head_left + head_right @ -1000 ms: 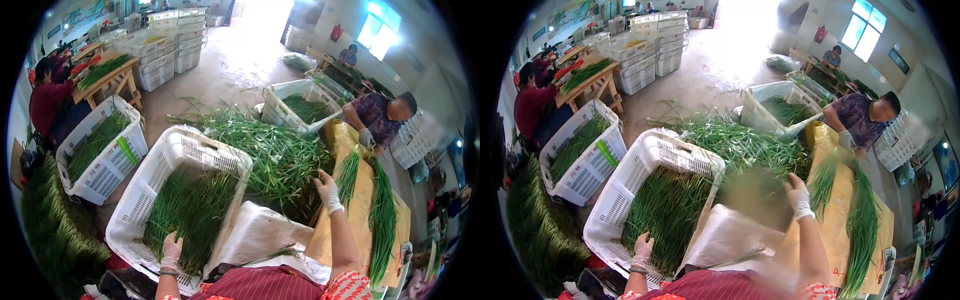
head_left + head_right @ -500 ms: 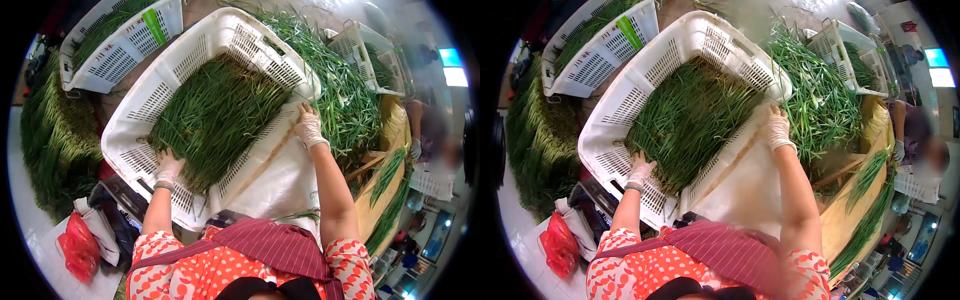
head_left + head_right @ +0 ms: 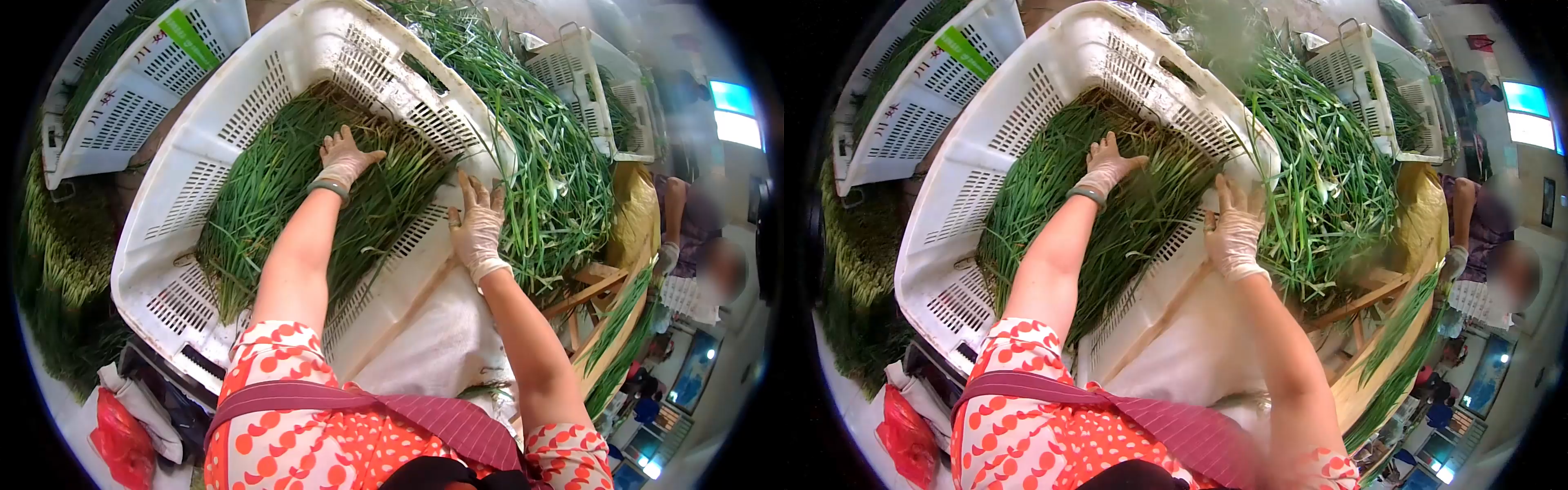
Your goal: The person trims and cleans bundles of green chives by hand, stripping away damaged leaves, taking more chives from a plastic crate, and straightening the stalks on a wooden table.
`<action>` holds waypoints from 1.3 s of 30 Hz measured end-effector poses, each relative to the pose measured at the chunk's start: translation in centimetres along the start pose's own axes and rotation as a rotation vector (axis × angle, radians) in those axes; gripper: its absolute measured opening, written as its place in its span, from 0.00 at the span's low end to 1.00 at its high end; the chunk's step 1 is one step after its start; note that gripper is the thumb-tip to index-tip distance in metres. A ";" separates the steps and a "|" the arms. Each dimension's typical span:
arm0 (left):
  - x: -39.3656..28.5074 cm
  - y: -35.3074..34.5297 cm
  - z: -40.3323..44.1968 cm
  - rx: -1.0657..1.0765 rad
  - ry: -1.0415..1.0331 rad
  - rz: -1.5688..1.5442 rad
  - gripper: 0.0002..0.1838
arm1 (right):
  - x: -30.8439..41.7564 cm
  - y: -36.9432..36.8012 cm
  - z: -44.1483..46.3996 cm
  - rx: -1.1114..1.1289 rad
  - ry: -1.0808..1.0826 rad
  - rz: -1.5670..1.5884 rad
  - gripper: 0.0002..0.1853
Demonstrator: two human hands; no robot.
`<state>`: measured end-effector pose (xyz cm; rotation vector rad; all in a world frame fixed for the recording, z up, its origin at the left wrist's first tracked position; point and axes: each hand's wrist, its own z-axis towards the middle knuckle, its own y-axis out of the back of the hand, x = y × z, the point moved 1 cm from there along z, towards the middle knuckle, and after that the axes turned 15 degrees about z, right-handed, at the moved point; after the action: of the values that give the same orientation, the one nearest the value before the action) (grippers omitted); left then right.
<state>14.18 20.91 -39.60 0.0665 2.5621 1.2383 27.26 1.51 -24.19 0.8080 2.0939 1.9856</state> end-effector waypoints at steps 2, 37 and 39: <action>-1.9 -1.1 0.6 0.072 0.015 0.029 0.67 | -0.2 -0.2 0.1 -0.056 0.065 0.001 0.35; -1.2 -3.1 -0.9 0.476 -0.354 -1.186 0.29 | 1.7 -1.4 9.4 0.423 -0.146 0.143 0.16; -2.2 -3.0 -1.3 0.541 -0.386 -1.197 0.29 | 1.1 -0.4 10.6 0.336 -0.117 0.358 0.16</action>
<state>16.17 17.68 -40.62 -0.8706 1.8917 0.0621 31.07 11.39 -25.51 1.4102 2.3805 1.6941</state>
